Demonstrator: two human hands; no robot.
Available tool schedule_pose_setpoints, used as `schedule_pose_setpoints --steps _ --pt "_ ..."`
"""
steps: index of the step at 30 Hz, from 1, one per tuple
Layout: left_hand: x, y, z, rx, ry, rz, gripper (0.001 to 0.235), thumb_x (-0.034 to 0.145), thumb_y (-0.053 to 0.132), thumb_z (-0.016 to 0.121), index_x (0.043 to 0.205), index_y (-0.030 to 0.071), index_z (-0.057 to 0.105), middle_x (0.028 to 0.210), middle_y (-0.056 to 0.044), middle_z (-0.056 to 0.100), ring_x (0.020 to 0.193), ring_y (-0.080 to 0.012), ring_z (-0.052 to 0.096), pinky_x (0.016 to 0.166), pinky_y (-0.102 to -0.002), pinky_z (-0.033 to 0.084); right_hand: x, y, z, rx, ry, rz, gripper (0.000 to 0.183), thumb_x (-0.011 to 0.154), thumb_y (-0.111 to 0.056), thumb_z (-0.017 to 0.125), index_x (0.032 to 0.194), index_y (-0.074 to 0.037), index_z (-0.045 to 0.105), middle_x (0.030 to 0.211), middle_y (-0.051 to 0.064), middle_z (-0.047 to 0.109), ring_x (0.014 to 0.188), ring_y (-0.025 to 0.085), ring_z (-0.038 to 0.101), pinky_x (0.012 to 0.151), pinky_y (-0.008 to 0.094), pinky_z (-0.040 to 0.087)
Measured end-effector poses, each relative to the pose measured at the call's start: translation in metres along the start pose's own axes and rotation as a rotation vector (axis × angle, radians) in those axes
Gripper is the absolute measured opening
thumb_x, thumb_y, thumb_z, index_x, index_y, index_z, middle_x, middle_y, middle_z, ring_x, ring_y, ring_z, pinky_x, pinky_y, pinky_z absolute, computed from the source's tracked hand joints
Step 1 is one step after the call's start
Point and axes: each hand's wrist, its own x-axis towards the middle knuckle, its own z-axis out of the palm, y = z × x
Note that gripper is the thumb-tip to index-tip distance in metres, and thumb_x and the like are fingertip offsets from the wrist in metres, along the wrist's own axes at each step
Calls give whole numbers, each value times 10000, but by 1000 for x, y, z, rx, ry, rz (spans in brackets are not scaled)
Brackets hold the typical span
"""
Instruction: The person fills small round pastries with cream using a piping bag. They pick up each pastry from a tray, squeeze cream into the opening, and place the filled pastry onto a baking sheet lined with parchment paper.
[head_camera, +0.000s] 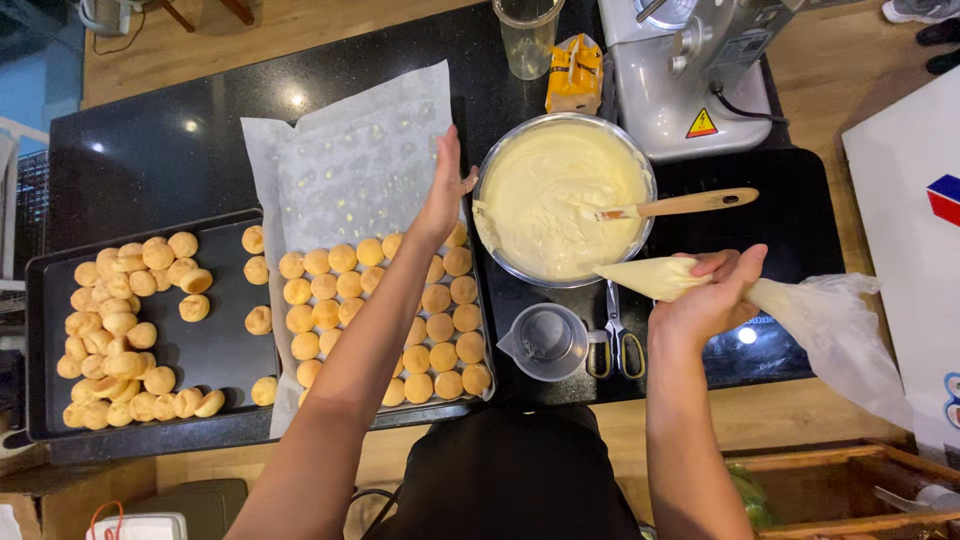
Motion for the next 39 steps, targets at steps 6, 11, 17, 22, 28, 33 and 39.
schedule_pose_setpoints --steps 6,11,17,22,28,33,39 --pt "-5 40 23 840 -149 -219 995 862 824 51 1630 219 -134 1732 -63 -161 1583 -295 -30 1201 -666 -82 3 6 -4 -10 -6 -5 540 1067 -372 646 668 -146 362 607 22 408 553 193 497 610 411 560" --pt "12 28 23 893 -144 -274 1002 855 830 61 1609 220 -194 1713 -73 -190 1583 -305 -53 1167 -708 -52 3 12 -5 11 -11 9 532 1061 -382 650 685 -143 360 610 29 412 552 200 496 601 412 552" --pt "37 -7 -9 152 -62 -197 1107 862 914 166 1636 185 -142 1748 -76 -154 1609 -306 -92 1252 -713 110 3 14 -2 -10 -17 6 493 1061 -379 654 740 -142 364 623 23 401 563 191 480 600 413 550" --pt "11 19 -38 -253 -9 -440 1176 643 949 99 1609 317 -125 1702 -101 129 1530 -549 136 1085 -720 -228 7 9 -7 9 -25 -20 559 1108 -375 647 732 -99 339 634 42 407 602 221 530 648 423 575" --pt "-12 50 -34 -392 -119 -383 1233 672 983 82 1656 255 -64 1660 -171 369 1568 -505 69 1082 -729 -262 4 8 3 -9 18 -21 419 1042 -357 652 827 -110 389 607 24 411 538 184 485 562 409 535" --pt "-11 47 -33 -242 -149 -357 1210 709 953 25 1668 216 -1 1635 -167 448 1578 -496 93 1094 -722 -246 -1 6 8 12 -5 9 457 1066 -350 656 814 -94 374 626 30 419 555 187 489 585 412 547" --pt "-7 32 -31 56 -85 -284 1181 753 902 -41 1601 206 398 1605 -163 455 1551 -452 242 1109 -736 -151 1 5 13 15 -1 16 467 1052 -353 657 764 -112 380 620 26 418 553 182 485 589 404 550"
